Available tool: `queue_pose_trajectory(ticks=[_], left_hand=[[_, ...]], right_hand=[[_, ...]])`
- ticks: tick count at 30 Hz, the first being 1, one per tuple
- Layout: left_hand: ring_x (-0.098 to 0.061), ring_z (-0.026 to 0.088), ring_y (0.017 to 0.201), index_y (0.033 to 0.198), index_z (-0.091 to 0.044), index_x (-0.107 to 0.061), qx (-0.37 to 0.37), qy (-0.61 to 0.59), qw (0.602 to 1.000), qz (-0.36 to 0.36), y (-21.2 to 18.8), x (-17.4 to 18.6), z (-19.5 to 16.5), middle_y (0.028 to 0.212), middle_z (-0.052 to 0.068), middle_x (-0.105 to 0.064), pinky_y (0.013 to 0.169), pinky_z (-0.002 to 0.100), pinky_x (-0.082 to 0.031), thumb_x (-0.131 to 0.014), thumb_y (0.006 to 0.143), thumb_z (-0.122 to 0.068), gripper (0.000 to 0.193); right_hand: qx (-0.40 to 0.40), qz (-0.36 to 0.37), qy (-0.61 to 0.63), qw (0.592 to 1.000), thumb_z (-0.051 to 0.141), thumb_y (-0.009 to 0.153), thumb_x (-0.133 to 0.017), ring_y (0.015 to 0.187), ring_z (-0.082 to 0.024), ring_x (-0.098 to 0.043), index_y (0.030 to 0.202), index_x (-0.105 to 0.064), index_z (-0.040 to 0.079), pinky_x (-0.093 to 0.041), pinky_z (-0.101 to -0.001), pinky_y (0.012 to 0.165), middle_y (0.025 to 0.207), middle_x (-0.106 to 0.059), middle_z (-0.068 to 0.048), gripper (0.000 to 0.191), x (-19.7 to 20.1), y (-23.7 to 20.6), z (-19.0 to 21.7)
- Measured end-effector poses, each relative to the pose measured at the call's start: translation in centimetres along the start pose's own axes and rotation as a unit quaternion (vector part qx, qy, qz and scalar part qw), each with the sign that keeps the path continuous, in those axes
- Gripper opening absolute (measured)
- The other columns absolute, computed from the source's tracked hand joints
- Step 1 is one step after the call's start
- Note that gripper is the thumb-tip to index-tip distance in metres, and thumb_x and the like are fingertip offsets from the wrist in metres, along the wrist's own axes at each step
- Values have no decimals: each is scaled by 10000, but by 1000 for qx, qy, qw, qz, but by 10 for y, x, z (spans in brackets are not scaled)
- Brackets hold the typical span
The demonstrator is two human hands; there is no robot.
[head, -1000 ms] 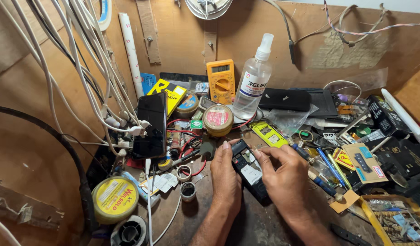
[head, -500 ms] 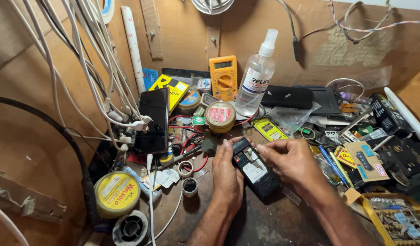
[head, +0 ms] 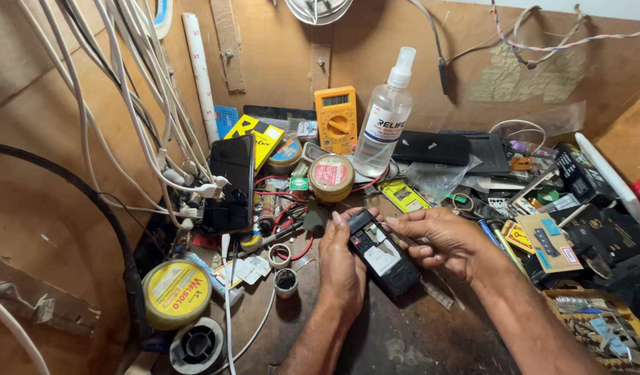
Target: The person uses a small flat tool to pry open the back cover of a black electronic device. They remove the cover, then detach the battery and lift out the internal circuit board, placing the components on the workbench.
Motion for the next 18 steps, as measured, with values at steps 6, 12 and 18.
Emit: queue_pose_trajectory(ticks=[6,12,18], left_hand=[[-700,277,1031,1207,10,-564,-10,4,1000,9,-4,-2,-3,1185,206,-705,959,418,-564,-352,1072,-394,476],[-701,268,1031,1224,12,-557,4,3,1000,-4,-2,-3,-4,1169,222,-716,971,422,-559,-347,1074,-389,477],[-700,301,1035,1224,29,-547,3,-7,1000,19,1,-1,-2,1157,246,-712,945,429,-575,-362,1079,-383,474]], right_hand=[[-11,24,5,1000,214,897,-738,419,-8,-370,978,-733,24,-225,-153,325,671,-567,10,207,-1,-3,2],[58,-55,-54,995,239,900,-750,437,-36,-412,977,-730,27,-237,-188,343,685,-597,3,226,-13,-11,-2],[149,-107,-86,979,242,888,-749,438,-41,-435,978,-763,24,-258,-197,348,672,-614,2,237,-18,-31,-9]])
Point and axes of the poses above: each hand's wrist, its own y-axis towards the middle knuckle, its own x-axis out of the back of the hand, z = x × y, the point moved 3 cm from there along y, towards the middle knuckle
